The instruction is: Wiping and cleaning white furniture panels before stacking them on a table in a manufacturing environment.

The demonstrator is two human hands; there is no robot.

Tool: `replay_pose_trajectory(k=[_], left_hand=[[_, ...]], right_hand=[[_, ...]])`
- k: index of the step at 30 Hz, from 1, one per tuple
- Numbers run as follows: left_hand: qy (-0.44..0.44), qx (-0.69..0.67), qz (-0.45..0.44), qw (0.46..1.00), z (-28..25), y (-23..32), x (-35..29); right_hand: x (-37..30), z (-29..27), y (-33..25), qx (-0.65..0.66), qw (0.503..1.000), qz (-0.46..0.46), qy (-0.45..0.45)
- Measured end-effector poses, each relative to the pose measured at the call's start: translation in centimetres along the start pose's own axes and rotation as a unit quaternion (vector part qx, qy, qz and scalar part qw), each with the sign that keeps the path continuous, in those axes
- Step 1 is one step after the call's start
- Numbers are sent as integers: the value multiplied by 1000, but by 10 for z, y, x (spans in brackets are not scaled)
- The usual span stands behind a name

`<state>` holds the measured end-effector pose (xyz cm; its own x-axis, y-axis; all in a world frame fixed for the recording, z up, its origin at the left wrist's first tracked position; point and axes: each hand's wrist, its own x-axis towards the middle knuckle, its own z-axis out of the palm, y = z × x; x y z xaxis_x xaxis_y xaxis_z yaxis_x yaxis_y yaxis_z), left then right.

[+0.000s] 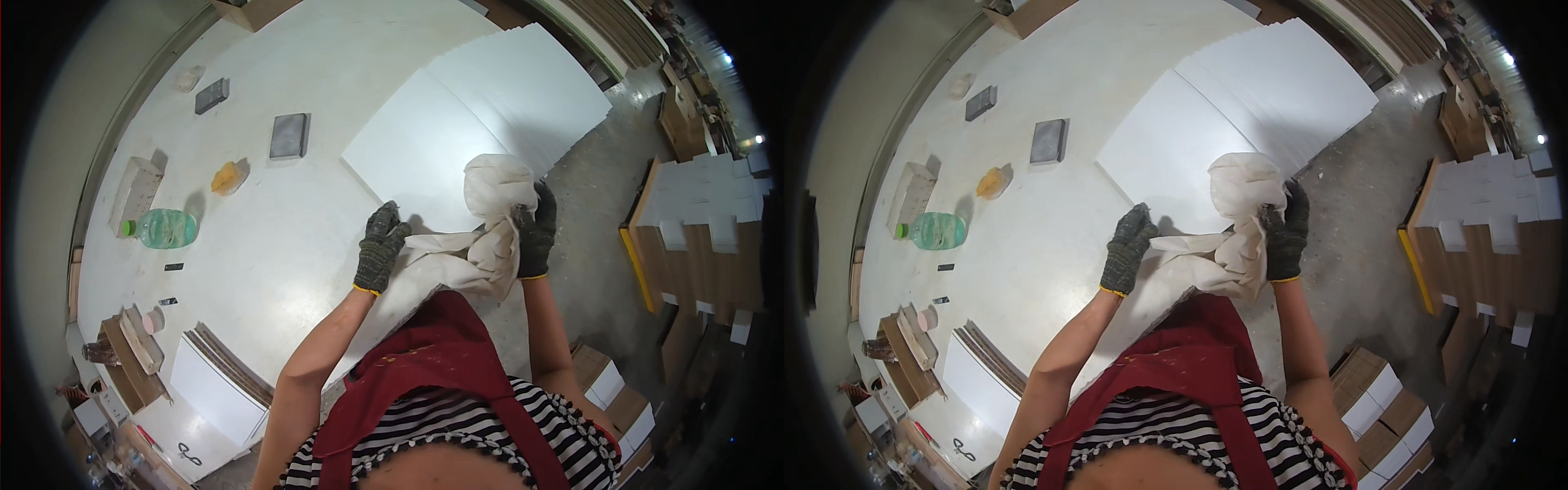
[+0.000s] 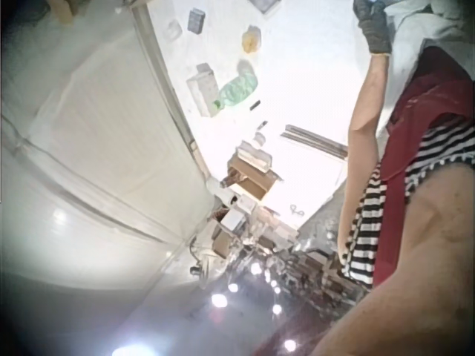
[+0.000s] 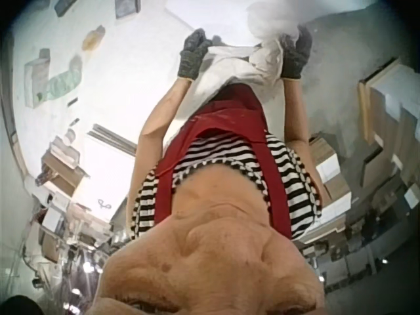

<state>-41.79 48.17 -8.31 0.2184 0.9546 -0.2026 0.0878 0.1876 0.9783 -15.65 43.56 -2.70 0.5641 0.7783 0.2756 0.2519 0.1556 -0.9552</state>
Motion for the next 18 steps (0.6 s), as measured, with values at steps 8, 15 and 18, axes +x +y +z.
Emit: replay_pose_trajectory(k=[8,15,18], left_hand=[[-22,157,148,976,-12,-28,4],[34,-480,-105,870,-40,45,-32],[97,-574,-63,811,-79,76,-65]], right_hand=[[2,-15,-12,182,968,164,-57],[-16,-16,-68,81,873,135,-462],[-10,-18,-18,249,852,163,-430]])
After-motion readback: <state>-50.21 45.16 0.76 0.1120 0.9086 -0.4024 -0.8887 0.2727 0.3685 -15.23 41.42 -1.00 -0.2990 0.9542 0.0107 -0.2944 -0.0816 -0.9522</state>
